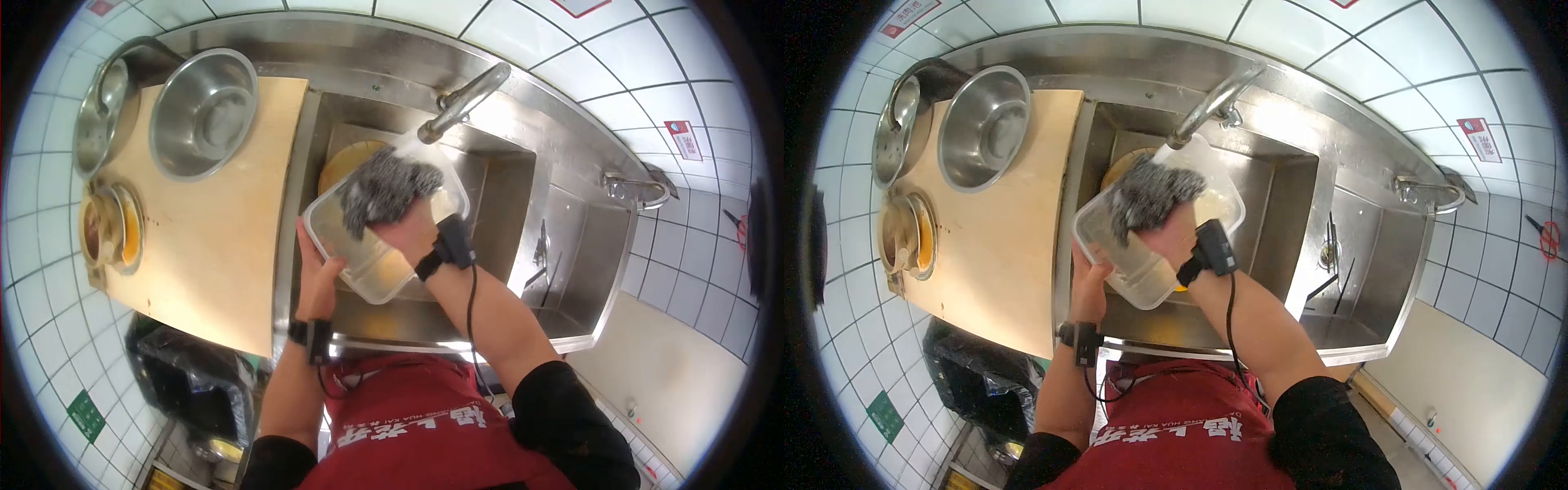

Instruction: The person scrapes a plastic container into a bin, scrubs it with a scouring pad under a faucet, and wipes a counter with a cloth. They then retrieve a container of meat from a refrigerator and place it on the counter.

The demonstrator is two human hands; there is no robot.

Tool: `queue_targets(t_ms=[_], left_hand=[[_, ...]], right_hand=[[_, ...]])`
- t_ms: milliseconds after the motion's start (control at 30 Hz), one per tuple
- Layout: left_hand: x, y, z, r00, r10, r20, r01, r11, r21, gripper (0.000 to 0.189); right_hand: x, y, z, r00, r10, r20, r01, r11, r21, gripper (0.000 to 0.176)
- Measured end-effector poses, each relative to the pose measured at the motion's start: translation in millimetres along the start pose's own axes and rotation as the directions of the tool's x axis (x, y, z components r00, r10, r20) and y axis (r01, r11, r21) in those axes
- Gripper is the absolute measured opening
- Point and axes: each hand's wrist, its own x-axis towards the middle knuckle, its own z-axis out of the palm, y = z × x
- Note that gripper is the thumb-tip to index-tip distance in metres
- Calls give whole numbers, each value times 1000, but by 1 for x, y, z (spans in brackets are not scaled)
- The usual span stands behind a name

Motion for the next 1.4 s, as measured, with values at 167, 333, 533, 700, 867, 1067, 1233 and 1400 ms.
queue_targets(t_ms=[167, 333, 533, 700, 867, 1067, 1233, 1400], left_hand=[[-28, 13, 4, 998, -59, -37, 64, 990, 128, 112], [-22, 20, 19, 997, -35, -75, 46, 989, 141, 110], [-1, 30, 19, 995, 93, -20, -90, 987, 131, 107], [-3, 26, 17, 993, 101, -62, -96, 993, 73, 102], [-7, 21, 22, 972, 152, -179, -168, 983, -78, 96], [-7, 20, 23, 954, 146, -260, -174, 981, -87, 94], [-18, 29, 29, 937, 127, -326, -131, 991, 11, 95], [-24, 31, 30, 944, 105, -313, -35, 975, 220, 94]], right_hand=[[9, -39, 21, 942, -239, -236, 212, 968, -132, 39], [24, -1, -18, 994, -110, 15, 108, 925, -363, 38], [23, 45, -26, 980, 186, 73, -133, 878, -461, 40], [-1, 29, -14, 823, 241, 515, 477, 199, -856, 38], [-5, 21, -7, 856, 460, -237, -400, 298, -867, 36], [-25, 13, 31, 812, 512, -282, -39, -434, -900, 38], [-12, 18, -32, 916, 387, 103, 220, -272, -937, 42], [-9, 12, -8, 848, 419, -324, 86, -712, -697, 41]])
